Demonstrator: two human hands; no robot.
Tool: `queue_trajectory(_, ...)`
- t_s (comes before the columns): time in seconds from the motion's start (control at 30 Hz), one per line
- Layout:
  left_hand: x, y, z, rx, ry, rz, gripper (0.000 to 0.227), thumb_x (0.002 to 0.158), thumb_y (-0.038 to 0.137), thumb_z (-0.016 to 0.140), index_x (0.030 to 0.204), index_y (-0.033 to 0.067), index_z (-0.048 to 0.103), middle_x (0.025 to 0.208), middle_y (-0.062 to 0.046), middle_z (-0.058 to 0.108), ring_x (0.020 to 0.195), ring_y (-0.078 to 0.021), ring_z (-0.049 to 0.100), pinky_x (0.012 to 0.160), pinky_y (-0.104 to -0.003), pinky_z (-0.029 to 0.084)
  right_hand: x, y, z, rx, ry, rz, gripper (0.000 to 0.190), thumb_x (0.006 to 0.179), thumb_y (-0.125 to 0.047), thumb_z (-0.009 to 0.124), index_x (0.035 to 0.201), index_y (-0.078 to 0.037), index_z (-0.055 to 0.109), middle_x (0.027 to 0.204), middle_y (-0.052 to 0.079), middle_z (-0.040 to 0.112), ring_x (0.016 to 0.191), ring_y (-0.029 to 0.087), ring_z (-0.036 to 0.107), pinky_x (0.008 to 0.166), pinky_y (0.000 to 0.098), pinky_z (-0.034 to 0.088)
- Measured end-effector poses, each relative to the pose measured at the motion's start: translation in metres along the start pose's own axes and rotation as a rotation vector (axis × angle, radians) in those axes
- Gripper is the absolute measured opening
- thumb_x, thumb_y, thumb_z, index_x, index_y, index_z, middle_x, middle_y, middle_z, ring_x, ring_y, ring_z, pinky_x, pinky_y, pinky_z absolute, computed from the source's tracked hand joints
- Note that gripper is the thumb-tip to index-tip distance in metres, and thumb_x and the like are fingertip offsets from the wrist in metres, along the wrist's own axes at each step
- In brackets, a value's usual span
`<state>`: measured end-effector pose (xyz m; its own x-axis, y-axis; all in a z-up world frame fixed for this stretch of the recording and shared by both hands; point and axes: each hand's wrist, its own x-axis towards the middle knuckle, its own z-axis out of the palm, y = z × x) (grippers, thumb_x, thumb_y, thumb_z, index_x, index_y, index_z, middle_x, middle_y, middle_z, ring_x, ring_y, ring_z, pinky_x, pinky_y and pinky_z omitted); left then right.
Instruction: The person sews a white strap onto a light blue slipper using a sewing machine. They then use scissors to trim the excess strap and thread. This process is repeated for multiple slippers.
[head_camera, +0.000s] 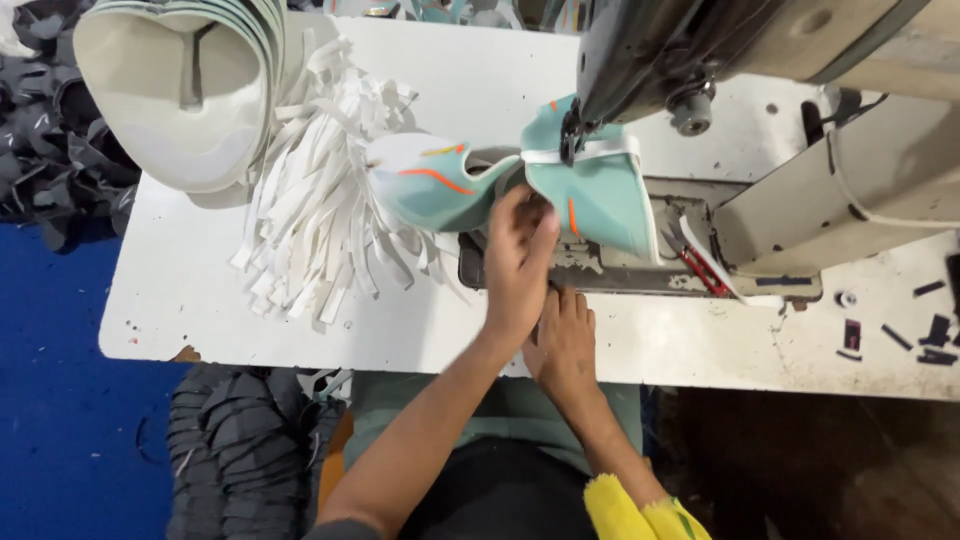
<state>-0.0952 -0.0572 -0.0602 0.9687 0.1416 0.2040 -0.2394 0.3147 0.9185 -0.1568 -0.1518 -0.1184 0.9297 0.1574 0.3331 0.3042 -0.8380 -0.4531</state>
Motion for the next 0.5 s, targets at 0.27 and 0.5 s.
queue_trajectory(0.27,0.01,-0.038,-0.058,-0.218,0.282,-0.373,0.061,0.087,0.006,0.073,0.141,0.007,0.044,0.124,-0.005,0.058,0.103,-0.0151,0.06,0.074,-0.028,0.052,0.011,0.028,-0.032,0.086,-0.399,0.312,0.036,0.076,-0.021,0.081,0.105,-0.002,0.069,0.093,0.02,0.071,0.087,0.039,0.069,0.079,0.0458,0.054)
queue_trajectory(0.5,0.083,0.036,-0.087,0.106,0.239,-0.097,0.048,0.086,-0.005,0.072,0.129,0.0045,0.051,0.111,-0.009,0.07,0.092,-0.0147,0.07,0.064,-0.029,0.059,-0.063,0.073,0.002,0.767,-0.415,0.524,0.028,0.08,-0.017,0.071,0.104,-0.003,0.068,0.08,0.007,0.075,0.074,0.017,0.071,0.069,0.0321,0.058)
